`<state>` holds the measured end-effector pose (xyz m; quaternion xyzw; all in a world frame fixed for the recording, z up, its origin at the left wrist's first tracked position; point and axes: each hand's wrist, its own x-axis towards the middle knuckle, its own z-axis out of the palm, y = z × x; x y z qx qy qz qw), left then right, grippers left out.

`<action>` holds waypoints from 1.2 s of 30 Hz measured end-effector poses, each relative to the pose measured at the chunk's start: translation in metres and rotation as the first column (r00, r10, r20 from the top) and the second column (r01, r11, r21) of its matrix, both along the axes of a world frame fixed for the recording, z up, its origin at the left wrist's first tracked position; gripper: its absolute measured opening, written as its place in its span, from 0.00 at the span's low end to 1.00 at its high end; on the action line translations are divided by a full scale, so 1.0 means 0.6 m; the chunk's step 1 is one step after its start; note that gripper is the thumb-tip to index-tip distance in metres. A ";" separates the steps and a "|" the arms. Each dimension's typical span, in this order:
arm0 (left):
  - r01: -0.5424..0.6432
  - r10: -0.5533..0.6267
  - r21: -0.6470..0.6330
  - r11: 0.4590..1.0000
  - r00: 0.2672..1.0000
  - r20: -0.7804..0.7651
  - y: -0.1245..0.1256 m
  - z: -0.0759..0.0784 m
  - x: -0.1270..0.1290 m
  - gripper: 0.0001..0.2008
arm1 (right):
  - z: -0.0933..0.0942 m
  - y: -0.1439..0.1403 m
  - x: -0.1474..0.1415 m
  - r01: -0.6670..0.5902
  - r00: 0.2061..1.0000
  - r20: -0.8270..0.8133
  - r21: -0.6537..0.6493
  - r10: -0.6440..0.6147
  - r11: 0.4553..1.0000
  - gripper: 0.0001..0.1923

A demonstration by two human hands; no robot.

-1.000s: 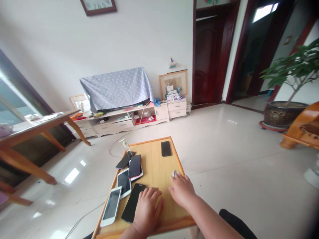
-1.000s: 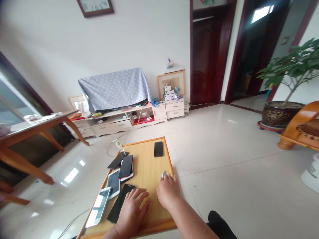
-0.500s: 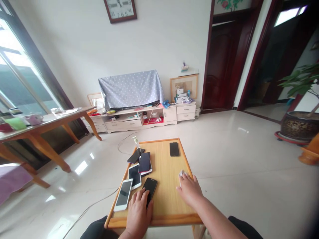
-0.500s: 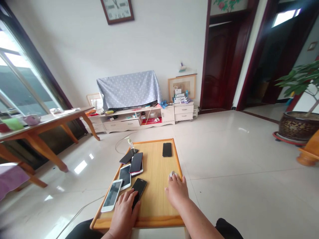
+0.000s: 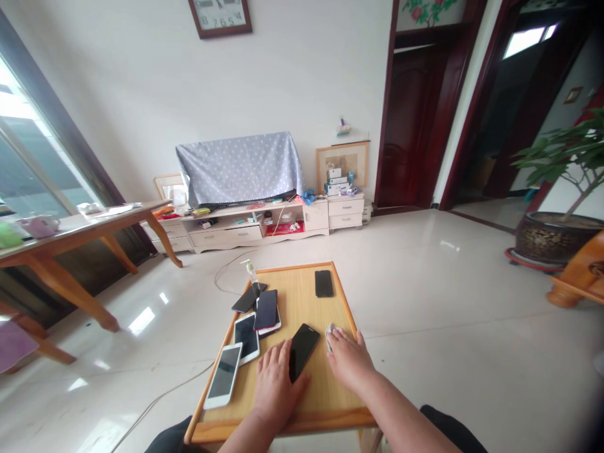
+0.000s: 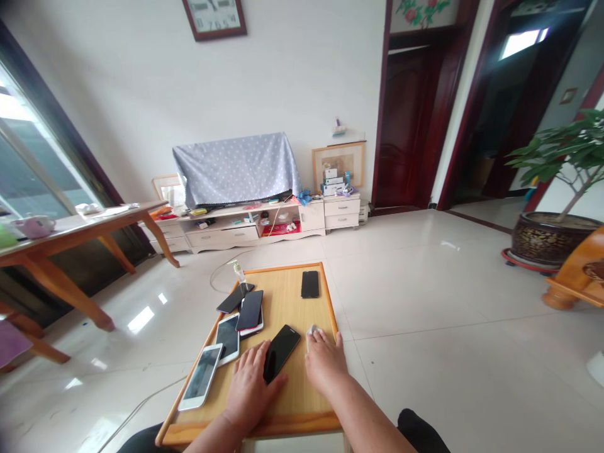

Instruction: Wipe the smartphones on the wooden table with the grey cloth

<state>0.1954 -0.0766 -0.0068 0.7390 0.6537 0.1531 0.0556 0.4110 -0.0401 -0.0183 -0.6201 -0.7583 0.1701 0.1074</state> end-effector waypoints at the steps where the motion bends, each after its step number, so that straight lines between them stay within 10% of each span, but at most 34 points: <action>1: -0.025 0.025 -0.002 1.000 1.000 -0.013 -0.005 -0.003 -0.007 0.37 | -0.001 0.003 0.002 -0.001 1.000 -0.006 0.010 0.001 1.000 0.27; 9: -0.104 0.104 0.016 0.994 0.994 -0.029 -0.025 -0.016 -0.039 0.31 | 0.000 0.027 -0.011 0.113 0.991 -0.080 0.075 -0.107 0.991 0.12; 17: -0.094 0.094 -0.006 0.996 0.995 0.034 -0.027 -0.009 -0.058 0.30 | -0.005 0.042 -0.075 0.161 0.804 -0.563 -0.106 -0.193 0.981 0.09; 28: -0.061 0.064 -0.026 0.998 0.990 0.127 -0.035 -0.006 -0.097 0.31 | -0.010 0.024 -0.156 0.244 0.959 -0.199 0.218 -0.202 0.945 0.13; 36: -0.040 0.052 -0.064 0.997 0.979 0.195 -0.050 -0.002 -0.135 0.27 | 0.020 -0.079 -0.251 -0.070 0.982 -0.160 0.181 0.100 0.981 0.18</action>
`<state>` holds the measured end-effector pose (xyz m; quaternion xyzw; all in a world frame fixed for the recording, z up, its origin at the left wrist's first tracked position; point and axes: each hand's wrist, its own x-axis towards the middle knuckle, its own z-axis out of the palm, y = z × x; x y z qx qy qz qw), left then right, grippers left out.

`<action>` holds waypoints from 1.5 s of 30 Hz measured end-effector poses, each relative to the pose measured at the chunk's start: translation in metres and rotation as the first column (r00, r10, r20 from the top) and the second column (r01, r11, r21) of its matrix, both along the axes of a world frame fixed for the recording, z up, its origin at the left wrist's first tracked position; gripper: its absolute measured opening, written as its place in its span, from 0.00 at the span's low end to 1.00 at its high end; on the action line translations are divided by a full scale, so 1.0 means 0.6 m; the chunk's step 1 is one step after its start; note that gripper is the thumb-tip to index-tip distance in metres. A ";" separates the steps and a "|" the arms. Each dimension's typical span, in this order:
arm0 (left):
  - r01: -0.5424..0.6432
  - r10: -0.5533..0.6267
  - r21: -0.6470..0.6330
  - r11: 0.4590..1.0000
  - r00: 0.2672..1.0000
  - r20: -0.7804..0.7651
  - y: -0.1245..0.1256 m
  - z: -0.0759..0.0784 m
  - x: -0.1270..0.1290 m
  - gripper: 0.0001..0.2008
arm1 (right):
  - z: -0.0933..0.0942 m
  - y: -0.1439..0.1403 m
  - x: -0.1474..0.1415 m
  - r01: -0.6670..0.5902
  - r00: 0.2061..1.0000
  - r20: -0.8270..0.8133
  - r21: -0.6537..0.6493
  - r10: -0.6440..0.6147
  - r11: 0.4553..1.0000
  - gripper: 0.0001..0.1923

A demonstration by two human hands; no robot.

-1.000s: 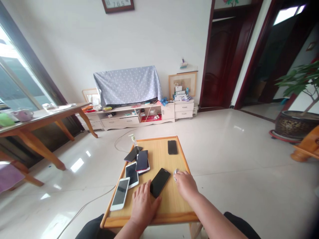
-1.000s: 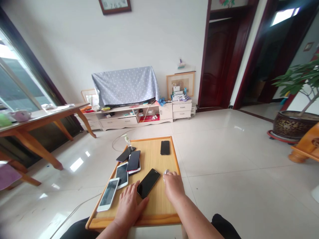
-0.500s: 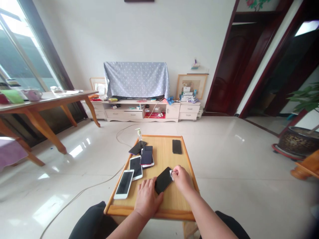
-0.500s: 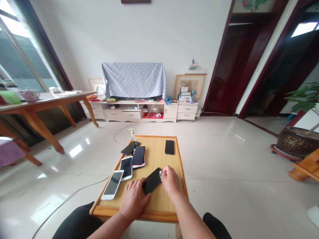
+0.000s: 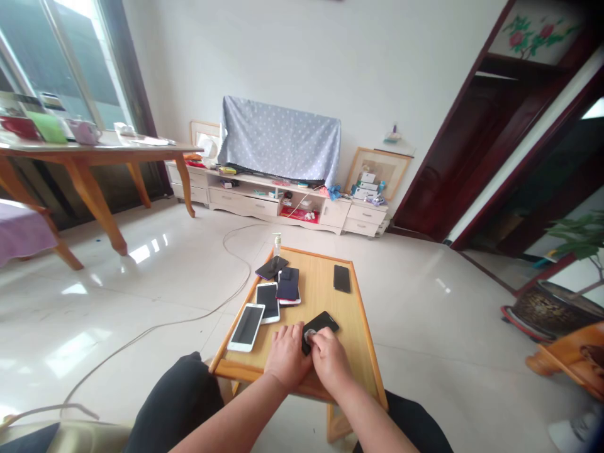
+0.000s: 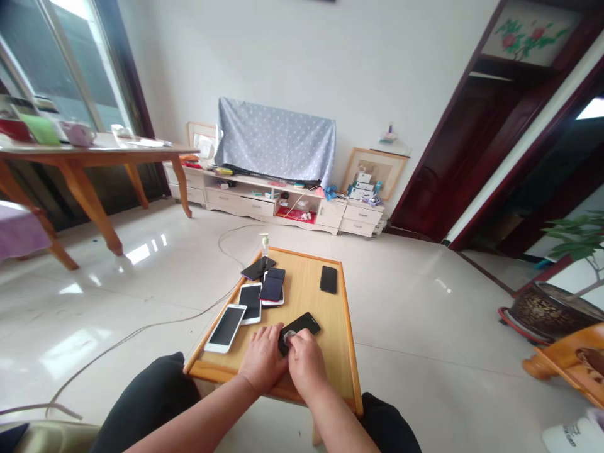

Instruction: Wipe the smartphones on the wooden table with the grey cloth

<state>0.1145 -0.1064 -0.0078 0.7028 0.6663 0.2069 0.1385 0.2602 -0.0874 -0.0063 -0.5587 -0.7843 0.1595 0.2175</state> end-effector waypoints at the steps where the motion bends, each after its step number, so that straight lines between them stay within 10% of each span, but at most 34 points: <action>1: 0.002 -0.002 0.003 1.000 1.000 0.011 -0.003 0.000 -0.005 0.26 | 0.000 -0.010 -0.008 -0.014 1.000 0.007 -0.012 0.014 1.000 0.19; 10: 0.024 -0.026 0.026 0.999 0.998 0.056 -0.029 0.007 -0.043 0.23 | -0.022 -0.025 0.008 0.336 0.923 0.146 0.142 -0.356 0.931 0.19; 45: 0.002 0.000 0.014 1.000 0.993 -0.122 -0.098 0.021 -0.073 0.27 | -0.033 -0.094 -0.008 0.346 0.937 0.041 0.049 -0.348 0.937 0.18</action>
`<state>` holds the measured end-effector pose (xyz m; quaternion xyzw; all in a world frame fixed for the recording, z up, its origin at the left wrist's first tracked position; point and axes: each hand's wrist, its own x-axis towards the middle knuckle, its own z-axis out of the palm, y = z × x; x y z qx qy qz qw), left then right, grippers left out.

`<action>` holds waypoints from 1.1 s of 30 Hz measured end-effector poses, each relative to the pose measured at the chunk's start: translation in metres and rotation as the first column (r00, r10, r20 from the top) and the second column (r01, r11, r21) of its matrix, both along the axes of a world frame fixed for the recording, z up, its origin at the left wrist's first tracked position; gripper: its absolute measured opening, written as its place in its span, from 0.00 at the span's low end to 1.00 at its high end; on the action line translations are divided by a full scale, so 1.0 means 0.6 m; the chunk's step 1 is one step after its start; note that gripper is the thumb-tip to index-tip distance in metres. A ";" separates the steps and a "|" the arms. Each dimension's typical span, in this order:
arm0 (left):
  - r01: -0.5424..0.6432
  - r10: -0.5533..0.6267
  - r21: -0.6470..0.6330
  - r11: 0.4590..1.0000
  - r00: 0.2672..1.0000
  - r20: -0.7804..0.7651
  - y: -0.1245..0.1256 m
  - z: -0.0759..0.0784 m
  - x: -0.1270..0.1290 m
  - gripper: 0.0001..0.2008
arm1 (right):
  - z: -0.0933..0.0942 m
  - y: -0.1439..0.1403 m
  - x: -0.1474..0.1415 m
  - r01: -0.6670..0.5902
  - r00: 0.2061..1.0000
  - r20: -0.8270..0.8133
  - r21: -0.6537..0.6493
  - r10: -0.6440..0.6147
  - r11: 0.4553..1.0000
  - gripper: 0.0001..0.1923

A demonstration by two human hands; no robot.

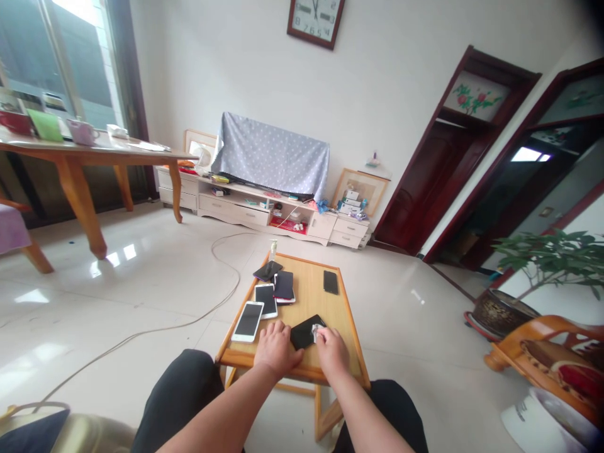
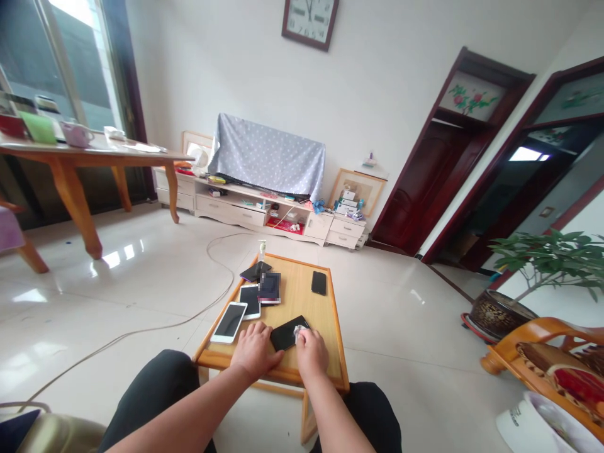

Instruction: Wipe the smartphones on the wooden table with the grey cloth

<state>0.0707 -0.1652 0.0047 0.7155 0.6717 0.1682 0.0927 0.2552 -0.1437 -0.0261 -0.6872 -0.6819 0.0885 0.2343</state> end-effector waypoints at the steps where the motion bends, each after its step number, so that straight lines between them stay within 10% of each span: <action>1: 0.002 -0.002 0.005 1.000 1.000 0.003 0.000 -0.001 0.000 0.27 | 0.000 -0.009 -0.012 -0.062 0.998 0.011 -0.007 0.062 0.998 0.18; 6: 0.013 -0.014 0.028 1.000 1.000 0.005 0.001 -0.006 -0.002 0.26 | 0.018 -0.035 -0.035 -0.277 0.948 0.145 -0.071 0.285 0.958 0.21; 16: 0.020 -0.020 0.016 1.000 1.000 -0.006 0.002 -0.005 -0.002 0.25 | 0.036 -0.015 -0.015 -0.229 0.965 0.152 0.078 0.215 0.970 0.21; 21: 0.003 -0.003 0.000 1.000 1.000 0.005 0.001 0.000 0.001 0.23 | 0.018 -0.018 -0.009 -0.414 0.892 0.145 -0.124 0.429 0.902 0.25; 27: 0.018 -0.018 -0.020 1.000 1.000 -0.002 0.000 0.006 0.001 0.25 | 0.033 -0.001 -0.003 -0.193 0.954 0.195 -0.179 0.227 0.965 0.29; 33: 0.009 -0.009 -0.054 0.998 1.000 -0.005 -0.005 0.014 0.002 0.20 | 0.045 -0.027 -0.033 -0.428 0.871 0.145 -0.242 0.469 0.871 0.27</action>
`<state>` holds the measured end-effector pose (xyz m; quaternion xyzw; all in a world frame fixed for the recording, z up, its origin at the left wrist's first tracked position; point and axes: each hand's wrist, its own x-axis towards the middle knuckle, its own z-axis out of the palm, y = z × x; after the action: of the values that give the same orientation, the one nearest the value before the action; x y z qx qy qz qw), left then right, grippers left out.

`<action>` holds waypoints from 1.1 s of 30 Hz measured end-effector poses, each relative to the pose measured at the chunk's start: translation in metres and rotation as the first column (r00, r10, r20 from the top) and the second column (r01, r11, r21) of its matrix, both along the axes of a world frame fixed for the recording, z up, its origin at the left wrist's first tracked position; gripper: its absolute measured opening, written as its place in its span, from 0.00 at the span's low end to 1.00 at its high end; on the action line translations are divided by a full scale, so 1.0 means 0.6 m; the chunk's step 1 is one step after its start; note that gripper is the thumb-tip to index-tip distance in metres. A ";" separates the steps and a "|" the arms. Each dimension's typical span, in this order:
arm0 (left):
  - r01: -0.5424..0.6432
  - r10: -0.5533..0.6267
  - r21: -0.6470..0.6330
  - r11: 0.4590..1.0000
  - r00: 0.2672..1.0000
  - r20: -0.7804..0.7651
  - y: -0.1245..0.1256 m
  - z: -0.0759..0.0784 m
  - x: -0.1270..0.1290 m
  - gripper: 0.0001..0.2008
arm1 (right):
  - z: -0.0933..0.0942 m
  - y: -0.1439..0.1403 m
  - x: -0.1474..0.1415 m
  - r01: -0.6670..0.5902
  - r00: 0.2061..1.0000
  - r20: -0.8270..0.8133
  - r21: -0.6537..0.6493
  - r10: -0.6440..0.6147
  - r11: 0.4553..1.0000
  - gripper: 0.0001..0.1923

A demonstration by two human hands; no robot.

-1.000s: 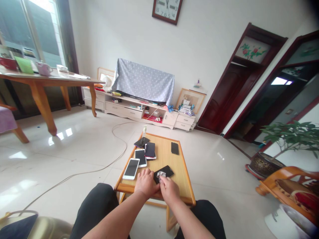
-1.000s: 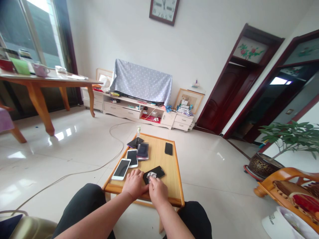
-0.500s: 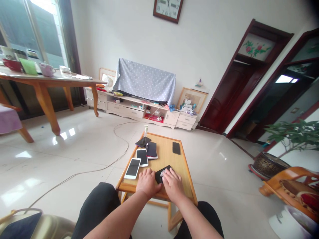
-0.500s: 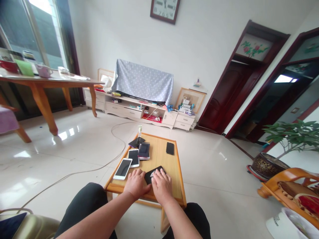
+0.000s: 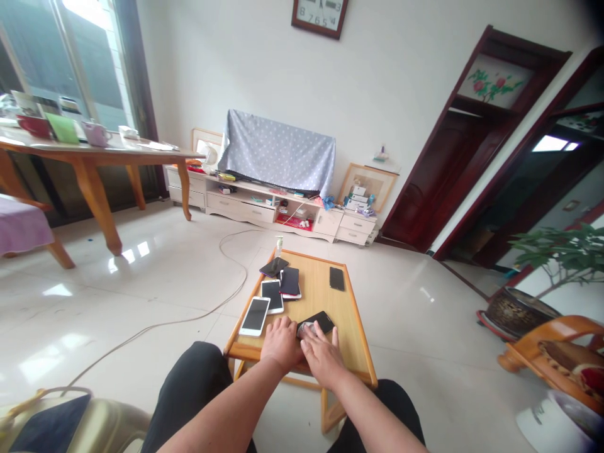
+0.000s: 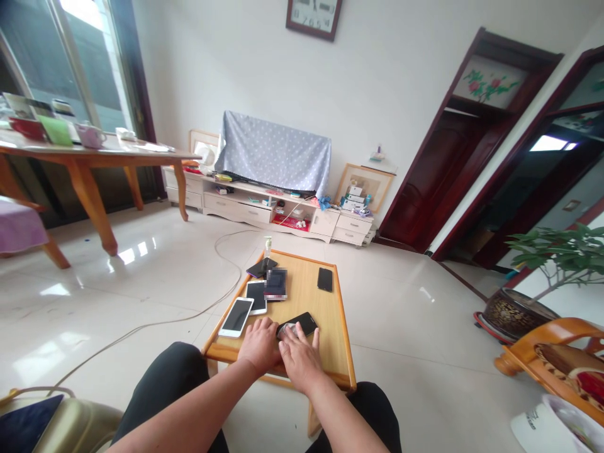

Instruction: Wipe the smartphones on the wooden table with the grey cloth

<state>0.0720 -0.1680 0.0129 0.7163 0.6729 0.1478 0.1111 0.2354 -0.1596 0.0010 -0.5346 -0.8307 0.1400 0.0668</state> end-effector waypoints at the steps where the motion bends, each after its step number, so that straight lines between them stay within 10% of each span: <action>1: 0.000 0.000 -0.004 1.000 1.000 -0.002 -0.001 0.001 0.001 0.21 | 0.003 0.003 0.004 0.029 0.999 0.013 -0.005 -0.029 1.000 0.27; 6: 0.002 -0.002 0.013 1.000 1.000 -0.011 -0.002 0.002 0.003 0.25 | 0.010 0.025 0.021 0.292 0.955 0.050 -0.015 -0.291 0.956 0.29; 12: -0.003 0.003 0.033 0.999 1.000 0.006 0.000 -0.008 0.002 0.20 | 0.003 0.018 0.002 -0.042 0.999 -0.015 -0.005 0.042 0.999 0.27; 17: -0.002 0.002 0.017 1.000 1.000 -0.008 0.001 -0.004 0.002 0.26 | 0.018 0.046 0.018 0.262 0.964 0.045 -0.028 -0.261 0.965 0.27; 23: 0.005 -0.005 0.008 1.000 1.000 0.019 0.001 -0.002 0.003 0.20 | 0.009 0.036 -0.005 -0.066 0.998 -0.018 -0.011 0.066 0.998 0.26; 29: -0.005 0.005 -0.021 1.000 1.000 -0.009 0.002 0.005 0.007 0.25 | 0.017 0.069 0.012 0.281 0.957 0.078 -0.033 -0.278 0.959 0.27; 33: -0.001 0.001 -0.013 1.000 1.000 -0.004 0.002 0.003 0.006 0.21 | 0.009 0.056 -0.013 0.087 0.996 0.013 -0.026 -0.087 0.996 0.26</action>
<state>0.0758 -0.1669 0.0146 0.7154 0.6745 0.1422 0.1141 0.2278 -0.1259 0.0064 -0.5719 -0.8052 0.1446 0.0608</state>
